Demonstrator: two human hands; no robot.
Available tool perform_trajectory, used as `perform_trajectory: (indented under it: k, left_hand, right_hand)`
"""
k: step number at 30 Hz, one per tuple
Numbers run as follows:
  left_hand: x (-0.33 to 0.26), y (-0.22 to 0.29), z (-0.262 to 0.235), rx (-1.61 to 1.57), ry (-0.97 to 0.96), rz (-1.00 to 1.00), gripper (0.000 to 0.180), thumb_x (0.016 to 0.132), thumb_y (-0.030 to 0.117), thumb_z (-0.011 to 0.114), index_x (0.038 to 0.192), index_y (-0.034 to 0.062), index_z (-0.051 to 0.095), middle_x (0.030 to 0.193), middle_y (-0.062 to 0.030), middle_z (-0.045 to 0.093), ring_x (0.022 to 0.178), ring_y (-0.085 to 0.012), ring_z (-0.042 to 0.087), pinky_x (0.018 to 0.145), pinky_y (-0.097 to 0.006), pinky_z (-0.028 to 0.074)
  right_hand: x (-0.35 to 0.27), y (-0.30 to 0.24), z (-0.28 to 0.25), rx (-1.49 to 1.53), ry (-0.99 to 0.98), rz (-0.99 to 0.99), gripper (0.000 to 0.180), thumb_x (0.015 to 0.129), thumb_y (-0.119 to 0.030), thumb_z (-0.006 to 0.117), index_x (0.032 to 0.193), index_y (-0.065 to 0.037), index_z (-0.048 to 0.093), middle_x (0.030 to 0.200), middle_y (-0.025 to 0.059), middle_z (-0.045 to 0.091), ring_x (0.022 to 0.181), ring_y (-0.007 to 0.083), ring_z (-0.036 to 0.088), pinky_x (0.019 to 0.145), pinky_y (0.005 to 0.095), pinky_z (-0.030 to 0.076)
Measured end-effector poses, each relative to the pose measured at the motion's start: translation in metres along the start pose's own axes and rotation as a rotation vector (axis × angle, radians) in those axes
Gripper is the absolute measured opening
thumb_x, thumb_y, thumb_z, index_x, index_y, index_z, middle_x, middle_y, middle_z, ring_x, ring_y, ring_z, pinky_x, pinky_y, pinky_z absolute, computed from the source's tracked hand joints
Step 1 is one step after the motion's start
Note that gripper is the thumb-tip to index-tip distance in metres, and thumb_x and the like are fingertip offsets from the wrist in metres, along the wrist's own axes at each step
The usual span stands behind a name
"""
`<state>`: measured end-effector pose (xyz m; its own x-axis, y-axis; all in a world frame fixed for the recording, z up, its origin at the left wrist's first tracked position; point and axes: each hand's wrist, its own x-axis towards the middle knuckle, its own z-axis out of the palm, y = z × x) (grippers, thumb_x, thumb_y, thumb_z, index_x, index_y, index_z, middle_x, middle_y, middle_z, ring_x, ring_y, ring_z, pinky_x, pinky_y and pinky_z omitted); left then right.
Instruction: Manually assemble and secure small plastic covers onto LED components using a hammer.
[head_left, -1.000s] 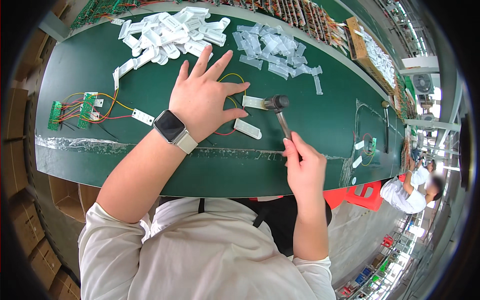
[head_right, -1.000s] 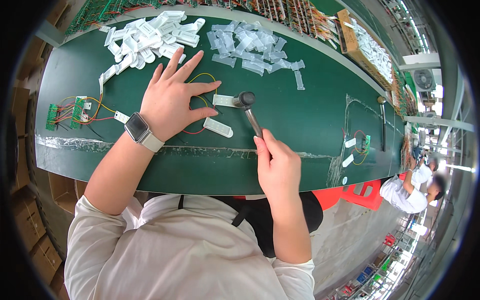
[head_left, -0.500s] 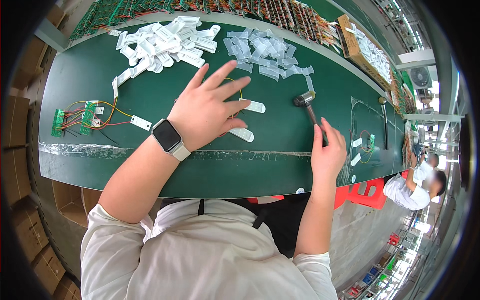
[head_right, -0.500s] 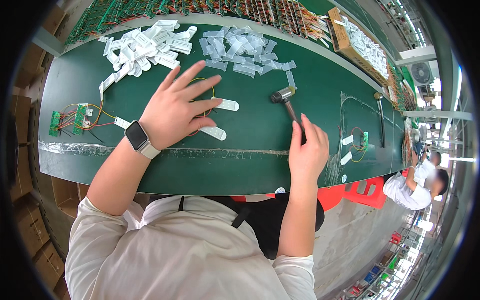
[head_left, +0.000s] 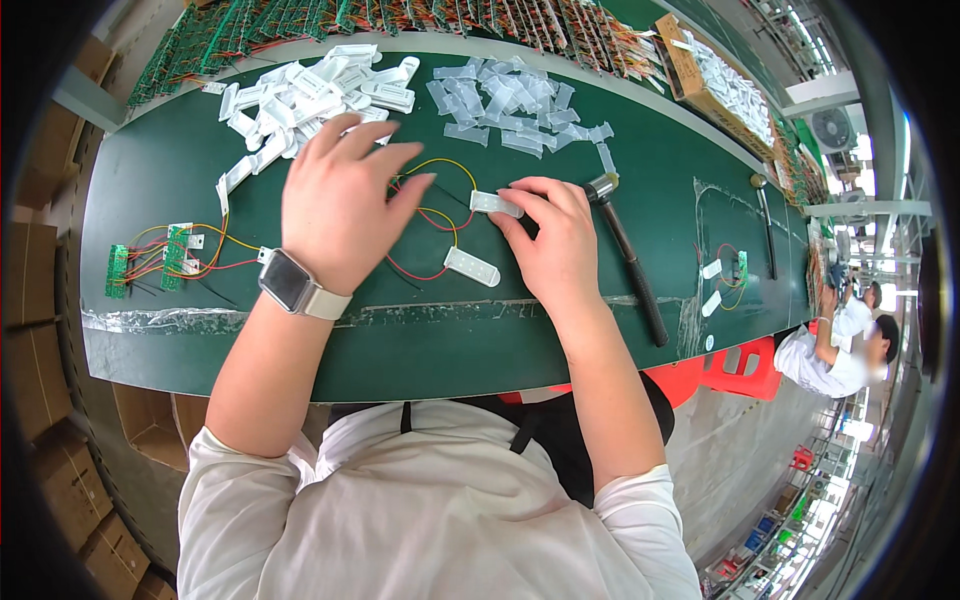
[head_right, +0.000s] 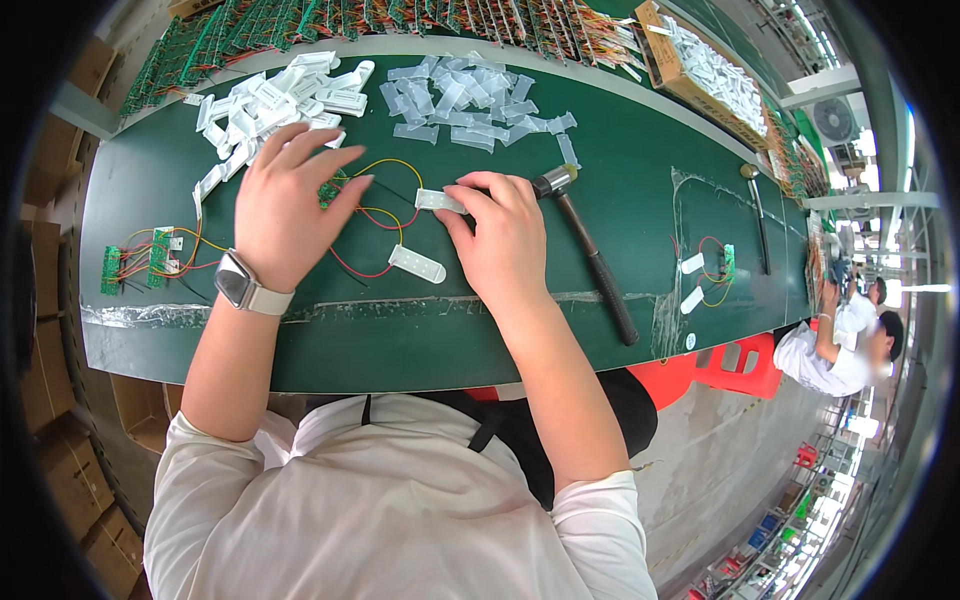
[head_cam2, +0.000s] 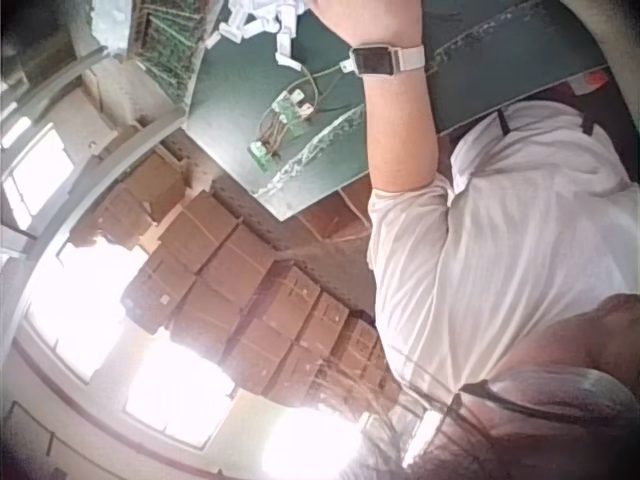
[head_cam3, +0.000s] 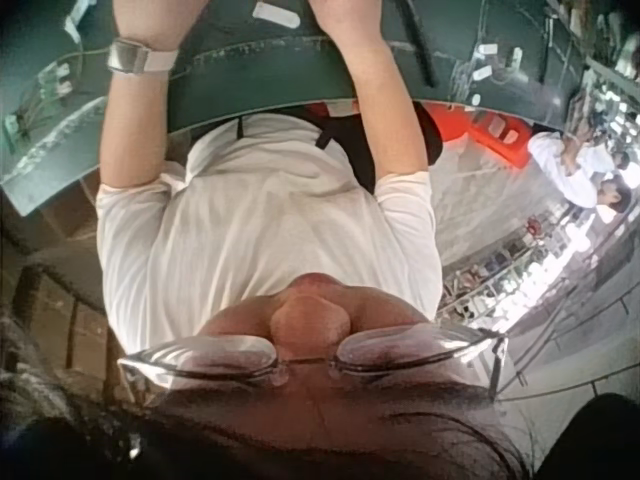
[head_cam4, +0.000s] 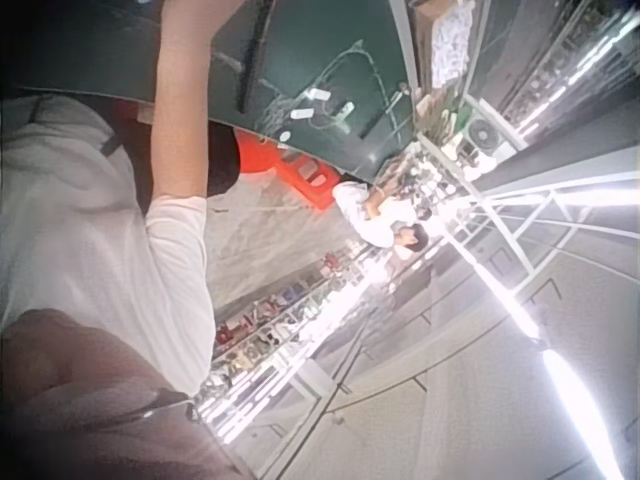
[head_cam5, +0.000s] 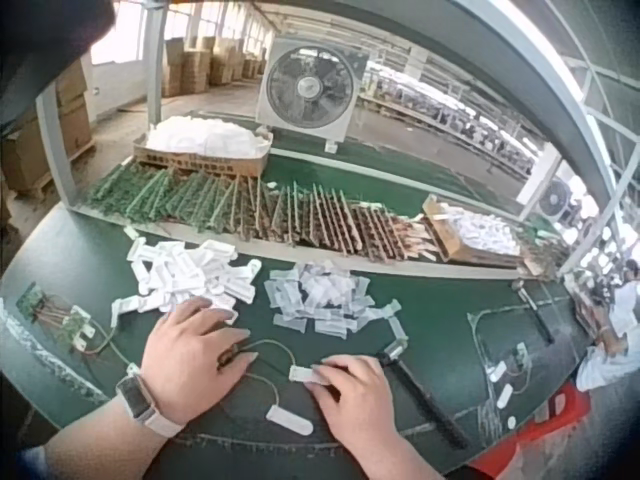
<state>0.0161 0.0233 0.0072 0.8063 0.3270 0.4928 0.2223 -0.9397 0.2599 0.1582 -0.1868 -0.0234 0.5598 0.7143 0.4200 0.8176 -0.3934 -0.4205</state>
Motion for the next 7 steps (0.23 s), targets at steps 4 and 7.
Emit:
perform_trajectory:
  k: [4,7]
  left_hand:
    - [0.009,0.006,-0.024,0.051,-0.361,-0.394,0.033,0.09,0.03,0.086,0.117,0.0125,0.083,0.105,-0.0079,0.077,0.113,-0.0321,0.069,0.095,-0.042,0.058]
    - [0.009,0.004,-0.03,-0.005,-0.44,-0.455,0.051,0.09,0.036,0.086,0.133,0.0113,0.076,0.108,-0.0096,0.078,0.113,-0.0324,0.07,0.098,-0.041,0.057]
  right_hand:
    - [-0.008,-0.005,-0.008,-0.001,0.017,0.038,0.026,0.077,-0.016,0.093,0.1,-0.009,0.082,0.111,0.0,0.073,0.111,0.0258,0.065,0.093,0.0403,0.055]
    - [-0.014,-0.01,-0.017,-0.01,-0.024,0.111,0.026,0.076,-0.016,0.094,0.099,-0.01,0.083,0.111,-0.0002,0.074,0.111,0.0254,0.065,0.094,0.0399,0.055]
